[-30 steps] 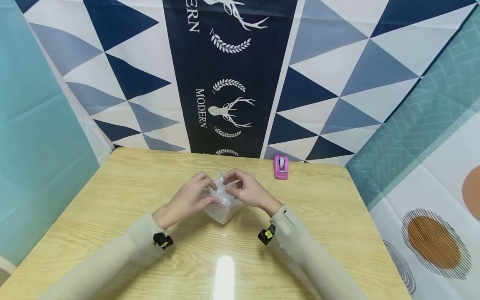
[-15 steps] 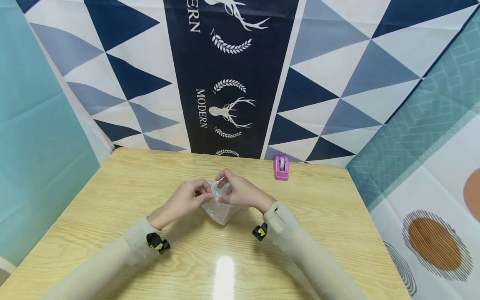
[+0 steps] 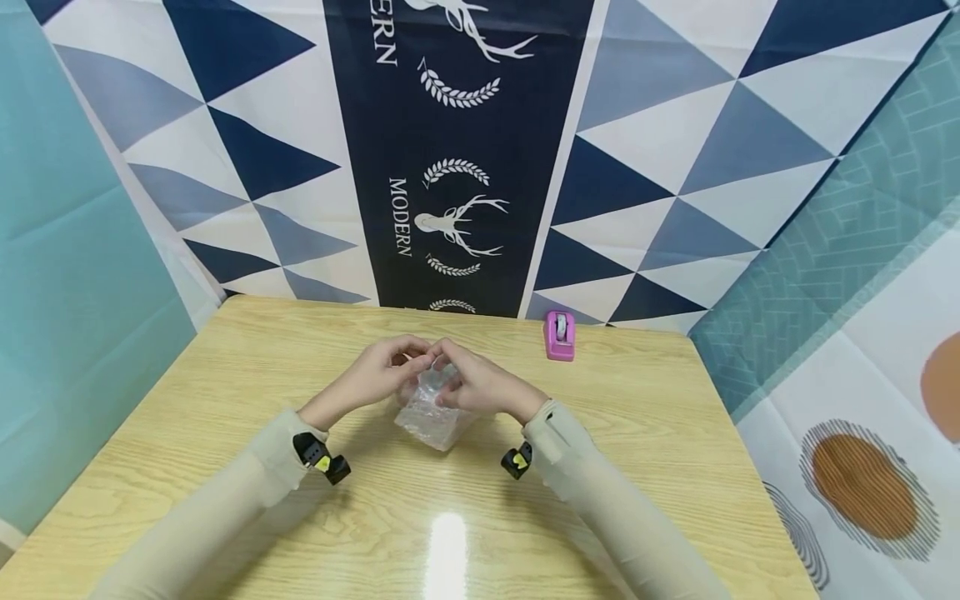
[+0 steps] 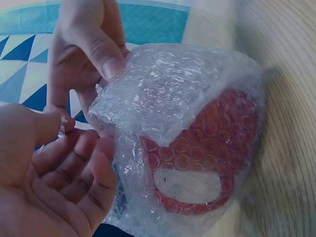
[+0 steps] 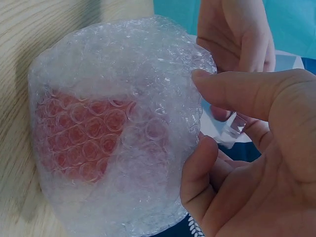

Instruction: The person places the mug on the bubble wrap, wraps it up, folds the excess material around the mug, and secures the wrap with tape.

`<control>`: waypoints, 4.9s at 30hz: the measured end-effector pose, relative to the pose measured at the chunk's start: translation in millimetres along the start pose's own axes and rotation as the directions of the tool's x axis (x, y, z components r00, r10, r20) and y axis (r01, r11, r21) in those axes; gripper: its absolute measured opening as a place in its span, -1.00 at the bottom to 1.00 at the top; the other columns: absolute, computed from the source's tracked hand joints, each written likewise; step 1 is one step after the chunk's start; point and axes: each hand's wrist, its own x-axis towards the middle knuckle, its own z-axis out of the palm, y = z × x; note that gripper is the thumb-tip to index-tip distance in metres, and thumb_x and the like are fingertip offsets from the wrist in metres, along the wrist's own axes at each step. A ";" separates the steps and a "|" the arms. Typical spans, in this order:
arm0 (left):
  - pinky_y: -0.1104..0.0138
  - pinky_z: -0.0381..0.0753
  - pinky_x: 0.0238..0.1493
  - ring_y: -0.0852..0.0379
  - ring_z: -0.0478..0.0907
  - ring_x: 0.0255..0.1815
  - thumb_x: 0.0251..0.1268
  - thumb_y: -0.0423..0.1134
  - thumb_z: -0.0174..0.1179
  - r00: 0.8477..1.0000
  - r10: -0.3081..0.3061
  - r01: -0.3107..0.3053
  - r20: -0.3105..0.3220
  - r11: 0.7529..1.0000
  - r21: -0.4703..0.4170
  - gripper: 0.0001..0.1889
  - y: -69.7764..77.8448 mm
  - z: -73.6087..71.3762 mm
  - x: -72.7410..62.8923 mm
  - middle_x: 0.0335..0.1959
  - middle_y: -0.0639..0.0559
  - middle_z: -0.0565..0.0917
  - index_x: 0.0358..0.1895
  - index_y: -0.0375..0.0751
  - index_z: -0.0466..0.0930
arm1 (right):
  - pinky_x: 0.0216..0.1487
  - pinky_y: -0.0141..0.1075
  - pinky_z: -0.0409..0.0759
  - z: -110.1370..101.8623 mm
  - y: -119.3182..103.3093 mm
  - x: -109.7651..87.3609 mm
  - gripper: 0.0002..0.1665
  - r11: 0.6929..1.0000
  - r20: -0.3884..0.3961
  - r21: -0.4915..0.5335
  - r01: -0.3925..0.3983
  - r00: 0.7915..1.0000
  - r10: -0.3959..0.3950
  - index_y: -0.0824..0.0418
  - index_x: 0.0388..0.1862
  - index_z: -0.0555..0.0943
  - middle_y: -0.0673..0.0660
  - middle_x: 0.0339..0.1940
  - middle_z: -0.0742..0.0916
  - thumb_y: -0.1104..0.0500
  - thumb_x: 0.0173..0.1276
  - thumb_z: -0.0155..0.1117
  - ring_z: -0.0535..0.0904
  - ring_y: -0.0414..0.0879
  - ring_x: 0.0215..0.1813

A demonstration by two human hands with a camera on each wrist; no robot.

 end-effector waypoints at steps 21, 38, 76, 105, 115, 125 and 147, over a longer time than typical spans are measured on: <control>0.30 0.69 -0.12 0.14 0.67 -0.25 0.41 -0.18 0.34 0.999 -0.027 0.027 -0.025 0.999 -0.036 -0.89 2.2 -4.0 -3.9 -0.25 0.04 0.78 -0.21 -0.14 0.75 | 0.06 -0.26 0.74 1.3 0.9 -1.8 -0.45 1.000 -0.014 -0.009 -0.001 1.000 0.001 0.42 0.19 0.37 0.40 0.30 0.52 0.53 0.27 0.35 0.73 0.09 -0.02; 0.30 0.71 -0.19 0.01 0.76 -0.17 0.63 -0.19 0.00 0.998 -0.060 0.061 0.006 0.993 -0.104 -0.85 10.2 -7.7 -11.5 -0.16 -0.11 0.82 -0.01 -0.21 0.43 | 0.06 -0.22 0.74 -1.7 4.8 -2.5 -0.22 0.993 -0.057 0.021 -0.115 0.992 0.116 0.37 0.42 0.28 0.35 0.13 0.67 0.42 0.29 0.43 0.73 0.04 0.00; 0.29 0.70 -0.11 0.14 0.72 -0.24 0.11 -0.39 0.53 1.000 -0.017 0.017 0.003 0.999 -0.041 -0.25 -1.6 10.6 -20.5 -0.21 -0.03 0.83 0.22 -0.18 0.16 | 0.18 0.02 0.70 15.2 -3.0 -7.9 -0.18 0.954 -0.153 -0.300 0.008 0.987 -0.056 0.29 0.62 0.10 0.26 0.18 0.76 0.43 0.47 0.18 0.73 0.12 0.17; 0.36 0.66 -0.14 0.05 0.62 -0.13 0.14 -0.53 0.44 0.997 0.052 -0.044 0.064 0.992 -0.118 -0.25 -7.5 11.0 -18.0 0.06 -0.21 0.75 0.19 -0.22 0.04 | -0.33 -0.35 0.67 14.1 -5.9 -0.7 -0.03 0.932 -0.166 -0.344 -0.115 0.984 0.061 0.37 0.65 -0.01 0.23 -0.11 0.84 0.39 0.31 0.15 0.74 -0.14 -0.31; 0.34 0.67 -0.14 0.03 0.65 -0.09 0.15 -0.47 0.47 0.991 0.108 -0.106 0.082 0.994 -0.027 -0.25 -7.6 7.0 -17.8 0.00 -0.12 0.79 0.22 -0.23 0.06 | -0.11 -0.20 0.69 7.9 -2.6 -1.6 -0.05 0.976 -0.210 -0.130 -0.173 0.967 0.144 0.21 0.64 0.04 0.14 -0.11 0.81 0.42 0.29 0.11 0.76 -0.06 -0.12; 0.31 0.66 -0.17 0.04 0.62 -0.16 0.17 -0.46 0.47 0.990 0.103 -0.097 0.091 0.993 -0.068 -0.25 -11.7 7.9 -17.3 -0.08 -0.14 0.78 0.20 -0.22 0.05 | -0.42 -0.14 0.77 2.7 1.4 -3.5 -0.60 0.935 -0.337 0.295 -0.198 0.894 0.295 0.29 0.23 0.46 0.38 -0.05 0.72 0.13 0.52 0.11 0.80 0.26 -0.18; 0.29 0.70 -0.16 0.02 0.65 -0.11 0.19 -0.43 0.46 0.985 0.129 -0.123 0.111 0.990 -0.064 -0.29 -14.0 5.9 -17.9 -0.09 -0.11 0.79 0.18 -0.15 0.08 | -0.27 -0.28 0.67 3.9 1.5 3.2 -0.77 0.973 -0.477 -0.154 -0.173 0.875 0.080 0.26 -0.18 0.77 0.18 -0.19 0.82 0.14 0.49 0.28 0.71 -0.07 -0.28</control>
